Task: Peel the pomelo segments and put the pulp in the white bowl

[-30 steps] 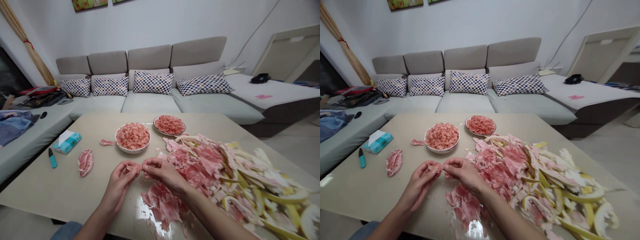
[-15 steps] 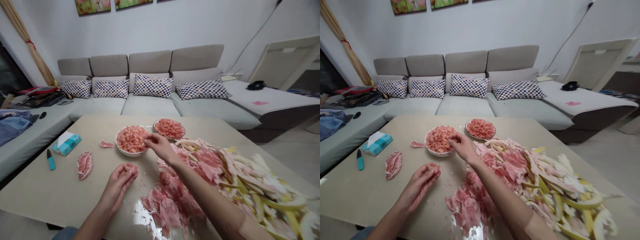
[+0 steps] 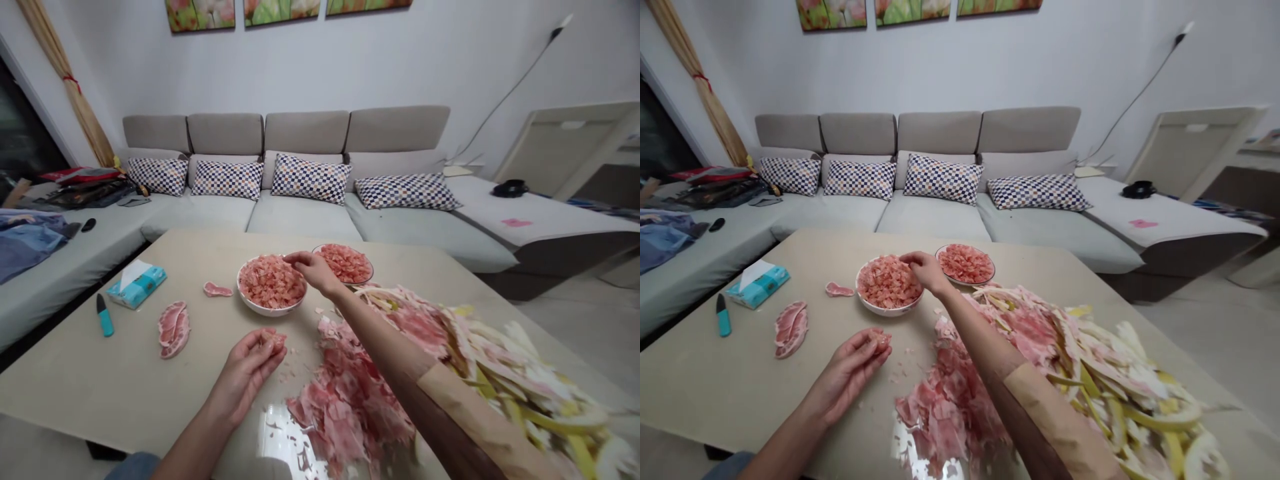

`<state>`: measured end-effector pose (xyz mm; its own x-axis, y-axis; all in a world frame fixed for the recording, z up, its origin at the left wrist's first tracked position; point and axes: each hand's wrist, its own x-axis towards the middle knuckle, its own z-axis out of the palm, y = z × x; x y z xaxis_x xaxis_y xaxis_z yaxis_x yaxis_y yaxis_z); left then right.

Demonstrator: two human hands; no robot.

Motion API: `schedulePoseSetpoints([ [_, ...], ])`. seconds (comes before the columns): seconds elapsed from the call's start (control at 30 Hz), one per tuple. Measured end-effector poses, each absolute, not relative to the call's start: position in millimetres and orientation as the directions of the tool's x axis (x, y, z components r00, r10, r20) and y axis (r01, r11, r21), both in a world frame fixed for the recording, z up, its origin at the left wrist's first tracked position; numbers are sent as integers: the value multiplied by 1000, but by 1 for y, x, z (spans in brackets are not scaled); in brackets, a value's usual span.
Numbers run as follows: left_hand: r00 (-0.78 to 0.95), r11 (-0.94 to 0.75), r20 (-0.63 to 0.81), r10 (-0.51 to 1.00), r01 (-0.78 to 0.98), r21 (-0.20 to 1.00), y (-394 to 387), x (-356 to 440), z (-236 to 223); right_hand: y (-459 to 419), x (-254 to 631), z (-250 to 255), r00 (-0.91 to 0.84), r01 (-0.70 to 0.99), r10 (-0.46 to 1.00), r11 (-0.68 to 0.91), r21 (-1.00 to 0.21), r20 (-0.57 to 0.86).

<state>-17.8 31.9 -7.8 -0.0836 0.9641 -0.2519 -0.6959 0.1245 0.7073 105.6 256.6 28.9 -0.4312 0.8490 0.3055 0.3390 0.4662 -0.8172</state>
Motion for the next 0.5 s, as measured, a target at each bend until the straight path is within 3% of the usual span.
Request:
schedulePoseSetpoints([
  [0.33, -81, 153, -284, 955, -687, 710, 34, -11, -14, 242, 128, 12, -451, 526, 861, 469, -709, 234],
  [0.5, -84, 170, -302, 950, -671, 722, 35, -12, -15, 258, 105, 7, -433, 574, 859, 496, -652, 272],
])
